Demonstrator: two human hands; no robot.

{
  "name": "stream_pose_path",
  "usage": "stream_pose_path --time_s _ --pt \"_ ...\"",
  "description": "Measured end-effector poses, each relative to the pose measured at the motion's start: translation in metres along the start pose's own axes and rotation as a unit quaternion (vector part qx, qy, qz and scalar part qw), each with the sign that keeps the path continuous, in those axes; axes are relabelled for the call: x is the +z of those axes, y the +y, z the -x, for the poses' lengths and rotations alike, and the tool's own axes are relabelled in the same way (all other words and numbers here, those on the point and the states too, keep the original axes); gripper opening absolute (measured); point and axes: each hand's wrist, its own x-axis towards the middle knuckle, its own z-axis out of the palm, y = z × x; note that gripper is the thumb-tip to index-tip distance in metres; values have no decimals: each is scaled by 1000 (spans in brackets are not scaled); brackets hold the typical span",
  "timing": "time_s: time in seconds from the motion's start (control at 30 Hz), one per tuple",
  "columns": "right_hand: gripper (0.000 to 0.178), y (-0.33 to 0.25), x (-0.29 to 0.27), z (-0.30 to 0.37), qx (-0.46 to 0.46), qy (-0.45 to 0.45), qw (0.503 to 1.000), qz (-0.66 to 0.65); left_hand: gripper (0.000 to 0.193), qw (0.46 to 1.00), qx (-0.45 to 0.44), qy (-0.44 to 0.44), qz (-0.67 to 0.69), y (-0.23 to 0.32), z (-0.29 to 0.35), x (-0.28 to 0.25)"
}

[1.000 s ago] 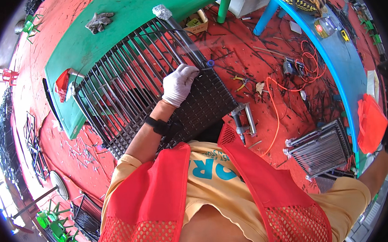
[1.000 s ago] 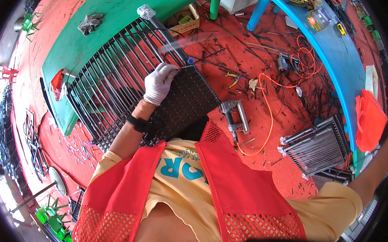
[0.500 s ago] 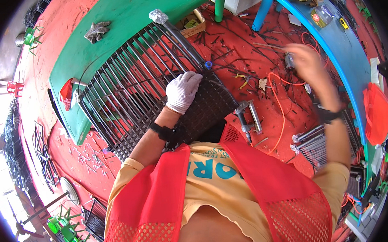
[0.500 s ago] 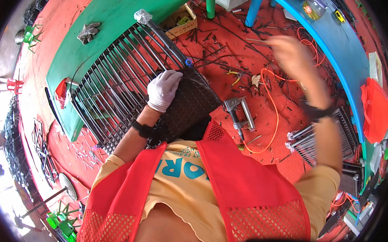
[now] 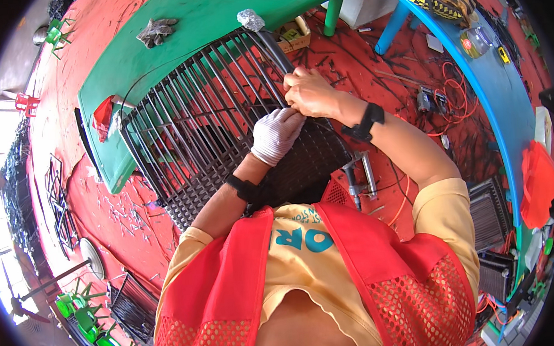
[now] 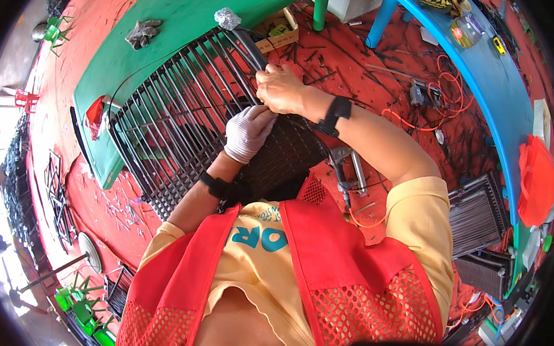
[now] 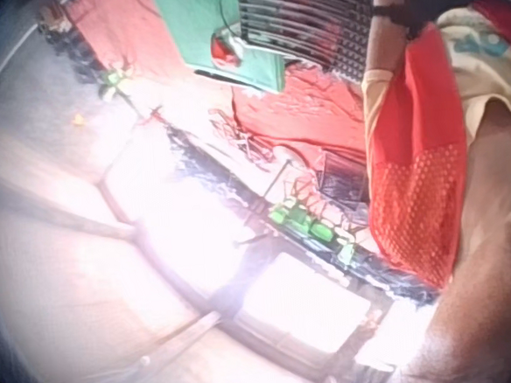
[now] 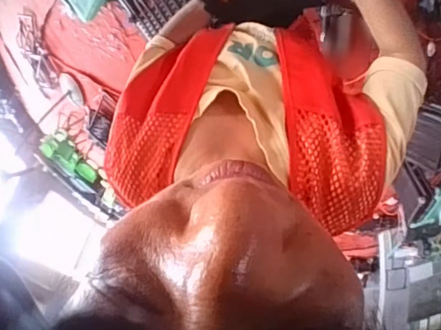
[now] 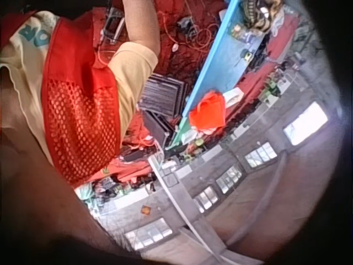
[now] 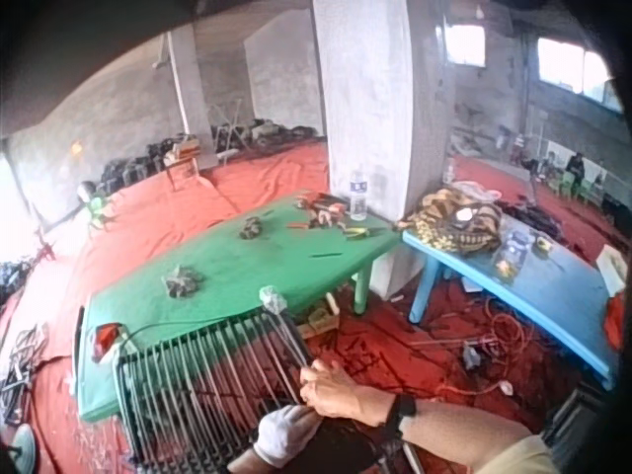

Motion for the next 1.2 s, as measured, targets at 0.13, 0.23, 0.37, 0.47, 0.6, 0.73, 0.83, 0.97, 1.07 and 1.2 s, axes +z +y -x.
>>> stream_pose_path --time_s 0.13,0.23,0.37,0.47,0.6,0.73,0.83,0.97,1.07,1.2 --pt "11 63 -37 47 -45 132 983 -118 12 1000 -4 -13 4 -2 0 0" --pt "14 148 -120 170 288 57 845 -447 12 1000 -9 -7 10 -3 0 0" --pt "35 195 -250 453 470 337 750 -320 12 1000 -16 -3 21 -4 -2 1" --pt "34 168 -325 647 712 353 603 67 11 1000 -17 8 24 -5 -2 2" --pt "33 150 -329 708 843 166 444 254 11 1000 -18 -1 21 -5 -4 3" --pt "33 157 -230 506 671 209 680 209 12 1000 -10 -9 19 -5 -4 2" --pt "33 124 -129 285 415 234 879 22 12 1000 -3 -12 7 -3 -5 1" --pt "14 41 -30 70 13 253 967 -3 13 1000 -1 -21 -4 -1 -4 0" --pt "20 8 -6 6 13 80 997 -1 14 1000 5 -21 -12 1 -3 -1" --pt "17 -3 -3 -5 55 -12 998 -37 13 1000 7 -5 -1 1 -2 -2"
